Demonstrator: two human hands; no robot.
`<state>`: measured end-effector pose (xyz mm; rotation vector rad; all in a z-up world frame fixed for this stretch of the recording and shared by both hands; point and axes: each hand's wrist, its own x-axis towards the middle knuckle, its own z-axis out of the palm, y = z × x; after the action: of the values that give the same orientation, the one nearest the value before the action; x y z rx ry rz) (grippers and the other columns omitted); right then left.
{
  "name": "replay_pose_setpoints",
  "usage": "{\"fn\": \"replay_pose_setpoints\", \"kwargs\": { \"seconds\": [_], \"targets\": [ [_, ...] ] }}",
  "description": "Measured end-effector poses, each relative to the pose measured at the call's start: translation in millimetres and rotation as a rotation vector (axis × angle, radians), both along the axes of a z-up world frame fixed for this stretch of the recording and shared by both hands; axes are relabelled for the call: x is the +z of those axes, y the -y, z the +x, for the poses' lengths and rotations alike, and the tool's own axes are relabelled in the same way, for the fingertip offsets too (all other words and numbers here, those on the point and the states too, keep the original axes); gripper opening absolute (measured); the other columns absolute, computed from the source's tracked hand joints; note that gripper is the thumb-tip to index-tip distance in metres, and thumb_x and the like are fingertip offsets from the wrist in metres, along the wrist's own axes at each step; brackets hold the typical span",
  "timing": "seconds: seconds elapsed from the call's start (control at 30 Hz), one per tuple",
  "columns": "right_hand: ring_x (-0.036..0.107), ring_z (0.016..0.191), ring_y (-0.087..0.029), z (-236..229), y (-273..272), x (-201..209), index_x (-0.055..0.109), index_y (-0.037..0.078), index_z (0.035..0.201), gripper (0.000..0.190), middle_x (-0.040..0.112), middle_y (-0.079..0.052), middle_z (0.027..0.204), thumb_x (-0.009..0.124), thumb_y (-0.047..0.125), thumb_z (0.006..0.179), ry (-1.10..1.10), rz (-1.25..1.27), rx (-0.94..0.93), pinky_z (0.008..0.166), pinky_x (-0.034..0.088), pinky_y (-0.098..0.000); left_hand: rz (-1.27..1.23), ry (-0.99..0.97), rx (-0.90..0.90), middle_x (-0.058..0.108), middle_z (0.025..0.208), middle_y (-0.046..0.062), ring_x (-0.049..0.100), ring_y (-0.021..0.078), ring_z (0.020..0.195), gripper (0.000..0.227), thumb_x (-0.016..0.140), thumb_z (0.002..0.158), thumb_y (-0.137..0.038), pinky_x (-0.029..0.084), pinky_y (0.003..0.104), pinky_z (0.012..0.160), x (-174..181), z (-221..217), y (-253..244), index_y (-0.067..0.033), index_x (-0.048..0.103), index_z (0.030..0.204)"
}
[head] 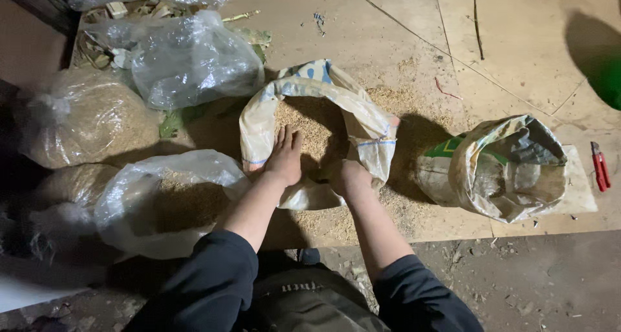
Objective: The person uses a green scoop to transfer grain from a large open sack into a smaller plastic bag. The person repeatedly scoops grain and pours it into the bag, occasionally using their hand to guide the flow.
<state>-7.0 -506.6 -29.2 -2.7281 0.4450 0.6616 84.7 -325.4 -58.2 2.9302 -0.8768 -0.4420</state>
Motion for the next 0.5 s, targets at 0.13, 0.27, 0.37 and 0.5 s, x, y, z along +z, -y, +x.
{"fn": "replay_pose_setpoints", "kwargs": {
  "seconds": [0.13, 0.27, 0.37, 0.5],
  "targets": [
    [0.075, 0.102, -0.035, -0.9, -8.9, -26.6, 0.076, 0.010, 0.112, 0.031, 0.077, -0.019, 0.111, 0.052, 0.026, 0.098, 0.082, 0.033, 0.044, 0.087, 0.061, -0.0461, -0.124, -0.161, 0.077, 0.000, 0.171, 0.024, 0.001, 0.0388, 0.160, 0.113, 0.081, 0.078, -0.024, 0.006, 0.041, 0.131, 13.8, -3.7, -5.3, -0.0019, 0.008, 0.162],
    [0.072, 0.104, -0.039, 2.8, -22.1, -35.5, 0.068, 0.011, 0.123, 0.037, 0.074, -0.021, 0.113, 0.041, 0.029, 0.105, 0.100, 0.120, -0.169, 0.088, 0.057, -0.0504, -0.136, -0.208, 0.096, -0.004, 0.170, 0.022, -0.001, 0.0374, 0.159, 0.125, 0.087, 0.077, -0.032, 0.006, 0.041, 0.129, 27.8, 6.5, 1.0, -0.0033, 0.000, 0.162],
    [0.072, 0.107, -0.038, 6.7, -27.6, -34.9, 0.064, 0.007, 0.129, 0.042, 0.074, -0.021, 0.118, 0.035, 0.030, 0.109, 0.009, 0.135, -0.279, 0.090, 0.058, -0.0500, -0.121, -0.254, 0.111, -0.005, 0.171, 0.021, -0.001, 0.0352, 0.159, 0.129, 0.088, 0.077, -0.036, 0.007, 0.040, 0.130, 35.5, 8.5, 4.7, -0.0043, -0.003, 0.162],
    [0.072, 0.113, -0.035, 6.7, -26.9, -16.7, 0.068, 0.005, 0.126, 0.043, 0.072, -0.020, 0.123, 0.051, 0.036, 0.102, -0.060, 0.170, -0.345, 0.094, 0.058, -0.0469, -0.132, -0.308, 0.137, -0.005, 0.171, 0.018, 0.001, 0.0320, 0.160, 0.132, 0.089, 0.076, -0.036, 0.009, 0.038, 0.130, 48.8, 7.4, 3.5, -0.0065, -0.007, 0.162]
  ]
}}
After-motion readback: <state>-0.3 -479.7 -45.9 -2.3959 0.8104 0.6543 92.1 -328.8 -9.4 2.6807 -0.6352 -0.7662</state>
